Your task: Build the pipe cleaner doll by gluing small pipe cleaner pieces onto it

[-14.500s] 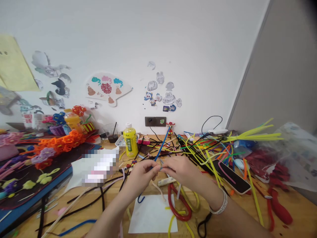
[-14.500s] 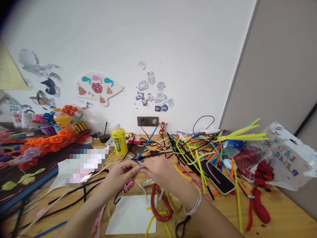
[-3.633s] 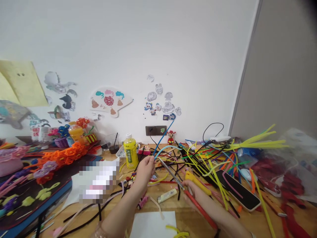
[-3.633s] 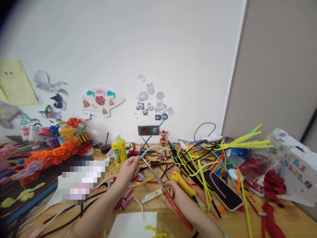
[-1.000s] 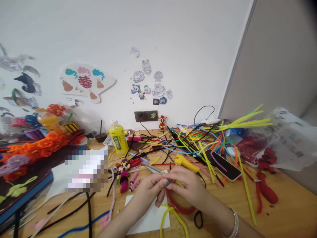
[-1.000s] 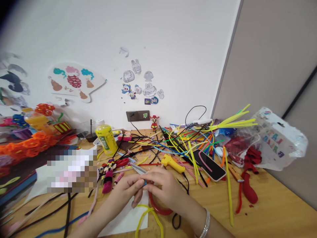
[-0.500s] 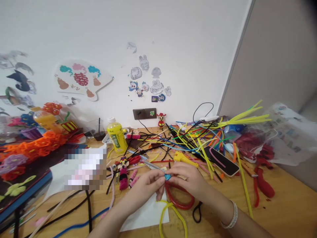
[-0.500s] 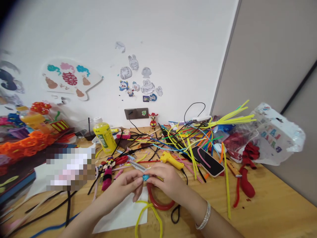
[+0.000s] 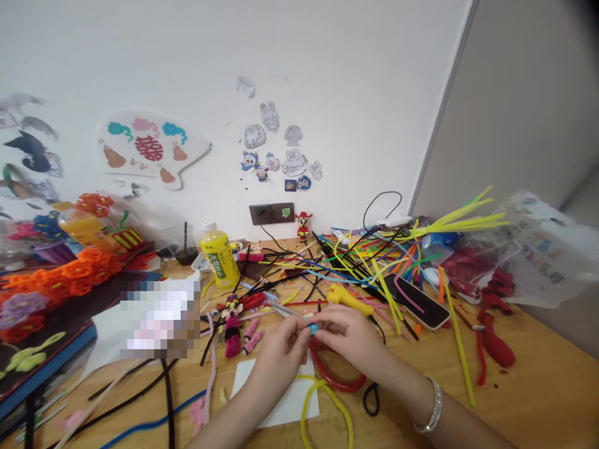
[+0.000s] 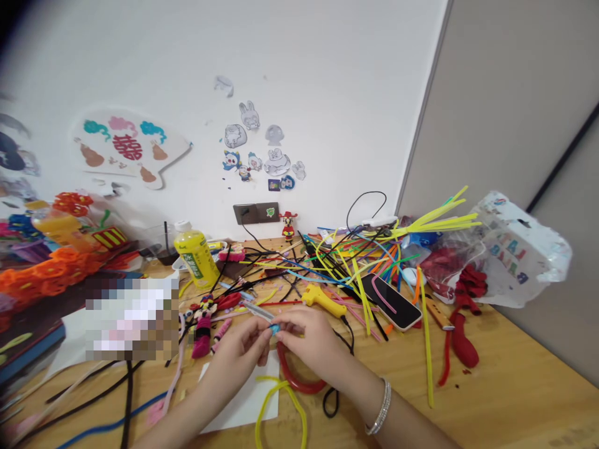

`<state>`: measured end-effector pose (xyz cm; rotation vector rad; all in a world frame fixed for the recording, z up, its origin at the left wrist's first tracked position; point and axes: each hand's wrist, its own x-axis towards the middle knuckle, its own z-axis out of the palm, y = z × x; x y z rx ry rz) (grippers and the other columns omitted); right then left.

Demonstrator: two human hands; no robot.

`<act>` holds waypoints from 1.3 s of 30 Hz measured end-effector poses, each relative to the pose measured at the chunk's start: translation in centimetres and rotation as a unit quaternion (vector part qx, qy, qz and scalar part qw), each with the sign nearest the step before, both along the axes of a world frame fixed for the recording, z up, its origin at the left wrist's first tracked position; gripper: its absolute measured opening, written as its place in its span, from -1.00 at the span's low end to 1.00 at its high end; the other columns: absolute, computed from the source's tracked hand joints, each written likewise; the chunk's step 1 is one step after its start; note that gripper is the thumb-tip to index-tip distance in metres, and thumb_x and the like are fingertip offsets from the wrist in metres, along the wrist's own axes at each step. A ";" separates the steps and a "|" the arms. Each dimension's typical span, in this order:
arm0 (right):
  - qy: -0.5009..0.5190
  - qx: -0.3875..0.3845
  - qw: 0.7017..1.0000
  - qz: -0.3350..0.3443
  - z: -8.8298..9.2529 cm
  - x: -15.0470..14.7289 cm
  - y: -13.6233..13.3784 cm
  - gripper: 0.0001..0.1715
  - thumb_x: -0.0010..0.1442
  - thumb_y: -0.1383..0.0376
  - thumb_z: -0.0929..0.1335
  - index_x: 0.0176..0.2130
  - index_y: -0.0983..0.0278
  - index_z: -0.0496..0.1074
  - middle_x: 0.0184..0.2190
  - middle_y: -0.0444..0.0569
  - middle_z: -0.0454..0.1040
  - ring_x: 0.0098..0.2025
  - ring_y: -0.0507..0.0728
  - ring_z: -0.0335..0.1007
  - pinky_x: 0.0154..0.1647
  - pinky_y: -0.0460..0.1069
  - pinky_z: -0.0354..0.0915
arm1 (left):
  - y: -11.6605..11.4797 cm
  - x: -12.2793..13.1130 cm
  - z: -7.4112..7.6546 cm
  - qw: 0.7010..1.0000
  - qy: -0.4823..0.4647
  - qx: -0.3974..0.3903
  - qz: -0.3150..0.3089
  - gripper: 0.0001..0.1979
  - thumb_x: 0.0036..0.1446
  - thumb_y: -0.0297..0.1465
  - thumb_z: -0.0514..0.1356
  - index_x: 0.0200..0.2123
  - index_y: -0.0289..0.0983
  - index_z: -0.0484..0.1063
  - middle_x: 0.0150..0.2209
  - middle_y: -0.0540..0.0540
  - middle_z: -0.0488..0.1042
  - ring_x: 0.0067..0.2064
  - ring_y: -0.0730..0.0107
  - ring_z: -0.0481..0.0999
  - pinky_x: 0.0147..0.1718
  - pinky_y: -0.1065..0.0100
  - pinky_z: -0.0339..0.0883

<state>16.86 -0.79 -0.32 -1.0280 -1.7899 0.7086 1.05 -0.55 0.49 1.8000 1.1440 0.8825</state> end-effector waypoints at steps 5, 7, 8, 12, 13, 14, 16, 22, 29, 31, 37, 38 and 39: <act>0.086 -0.074 0.993 -0.033 -0.9 -1.1 0.1 -0.85 -0.02 0.37 0.37 -0.35 0.28 0.48 -0.40 -0.06 0.49 -0.36 0.07 0.40 -0.32 -0.04 0.33 | -0.2 0.1 -0.7 0.998 0.024 0.048 0.032 -0.79 0.10 -0.31 0.00 -0.53 -0.24 0.25 -0.67 0.07 0.26 -0.60 0.43 0.30 -0.57 0.43 0.13; 0.108 -0.096 0.989 -0.039 -1.0 -1.3 0.0 -0.91 -0.02 0.36 0.36 -0.39 0.28 0.47 -0.44 -0.08 0.48 -0.38 0.06 0.39 -0.33 -0.04 0.32 | -0.1 0.1 -0.9 0.998 0.032 0.055 0.030 -0.78 0.11 -0.30 0.01 -0.53 -0.25 0.27 -0.67 0.06 0.28 -0.60 0.42 0.31 -0.57 0.43 0.14; 0.114 -0.108 0.987 -0.040 -1.0 -1.3 0.0 -0.93 -0.02 0.37 0.35 -0.42 0.28 0.45 -0.46 -0.09 0.47 -0.40 0.06 0.39 -0.35 -0.05 0.31 | 0.0 0.1 -1.0 0.997 0.037 0.058 0.030 -0.77 0.12 -0.30 0.00 -0.52 -0.25 0.28 -0.67 0.05 0.29 -0.60 0.41 0.32 -0.57 0.42 0.15; 0.142 -0.146 0.978 -0.033 -1.0 -1.3 0.1 -0.97 -0.04 0.35 0.35 -0.47 0.29 0.42 -0.51 -0.13 0.44 -0.44 0.05 0.36 -0.40 -0.06 0.28 | 0.2 -0.1 -1.4 0.994 0.060 0.093 0.023 -0.81 0.13 -0.34 0.00 -0.40 -0.26 0.36 -0.53 -0.04 0.43 -0.49 0.36 0.40 -0.49 0.39 0.24; 0.156 -0.157 0.975 -0.029 -1.0 -1.3 0.2 -0.95 -0.05 0.33 0.36 -0.47 0.29 0.41 -0.52 -0.13 0.43 -0.45 0.05 0.35 -0.41 -0.07 0.27 | 0.2 -0.1 -1.4 0.991 0.068 0.113 0.021 -0.82 0.13 -0.36 0.01 -0.34 -0.26 0.37 -0.46 -0.07 0.47 -0.43 0.33 0.43 -0.43 0.37 0.27; 0.173 -0.170 0.970 -0.023 -1.0 -1.3 0.2 -0.92 -0.06 0.31 0.37 -0.48 0.29 0.40 -0.53 -0.14 0.42 -0.46 0.04 0.34 -0.43 -0.07 0.26 | 0.2 -0.2 -1.5 0.988 0.077 0.136 0.018 -0.83 0.13 -0.37 0.01 -0.29 -0.26 0.38 -0.39 -0.10 0.49 -0.37 0.31 0.45 -0.37 0.35 0.29; 0.209 -0.203 0.957 -0.007 -1.0 -1.3 0.3 -0.84 -0.09 0.25 0.40 -0.49 0.30 0.38 -0.56 -0.16 0.39 -0.50 0.01 0.31 -0.46 -0.08 0.23 | 0.3 -0.4 -1.5 0.978 0.099 0.182 0.008 -0.81 0.11 -0.40 0.05 -0.20 -0.26 0.37 -0.29 -0.13 0.50 -0.27 0.28 0.46 -0.28 0.31 0.31; 0.260 -0.274 0.926 0.032 -0.8 -1.2 0.3 -0.65 -0.17 0.10 0.45 -0.51 0.32 0.38 -0.62 -0.19 0.34 -0.55 -0.04 0.24 -0.49 -0.12 0.19 | 0.6 -0.9 -1.9 0.957 0.143 0.250 -0.022 -0.83 0.10 -0.44 0.09 -0.21 -0.25 0.38 -0.29 -0.13 0.51 -0.24 0.27 0.47 -0.25 0.32 0.34; 0.276 -0.284 0.916 0.054 -1.0 -1.1 0.4 -0.61 -0.20 0.09 0.47 -0.51 0.33 0.39 -0.59 -0.18 0.37 -0.54 -0.05 0.28 -0.47 -0.12 0.23 | 0.5 -1.3 -1.7 0.931 0.193 0.307 -0.037 -0.79 0.19 -0.39 -0.01 -0.18 -0.24 0.37 -0.26 -0.16 0.51 -0.21 0.25 0.47 -0.24 0.29 0.34; 0.280 -0.292 0.912 0.060 -1.1 -1.1 0.4 -0.62 -0.19 0.10 0.47 -0.49 0.34 0.39 -0.59 -0.18 0.37 -0.55 -0.06 0.28 -0.47 -0.13 0.24 | 0.4 -1.4 -1.4 0.922 0.195 0.333 -0.043 -0.76 0.20 -0.37 -0.03 -0.16 -0.25 0.37 -0.26 -0.18 0.51 -0.21 0.25 0.47 -0.25 0.29 0.35; 0.268 -0.281 0.921 0.036 -0.7 -0.7 0.5 -0.62 -0.17 0.08 0.45 -0.50 0.34 0.39 -0.61 -0.18 0.38 -0.55 -0.04 0.30 -0.46 -0.11 0.24 | 0.3 -1.7 -0.8 0.929 0.186 0.319 -0.032 -0.76 0.18 -0.37 -0.02 -0.16 -0.25 0.38 -0.23 -0.19 0.51 -0.17 0.22 0.47 -0.21 0.27 0.34; 0.260 -0.269 0.927 0.028 -0.5 -0.6 0.5 -0.63 -0.15 0.08 0.45 -0.49 0.34 0.40 -0.61 -0.18 0.38 -0.55 -0.03 0.30 -0.45 -0.11 0.24 | 0.4 -1.7 -0.7 0.934 0.180 0.308 -0.028 -0.77 0.17 -0.38 0.00 -0.17 -0.25 0.39 -0.24 -0.18 0.51 -0.19 0.22 0.47 -0.22 0.28 0.34; 0.250 -0.256 0.934 0.021 -0.4 -0.5 0.6 -0.63 -0.14 0.08 0.44 -0.49 0.34 0.40 -0.61 -0.17 0.39 -0.54 -0.02 0.31 -0.45 -0.10 0.24 | 0.4 -1.7 -0.6 0.940 0.176 0.292 -0.022 -0.79 0.15 -0.38 0.02 -0.19 -0.24 0.40 -0.26 -0.17 0.52 -0.21 0.23 0.48 -0.23 0.28 0.35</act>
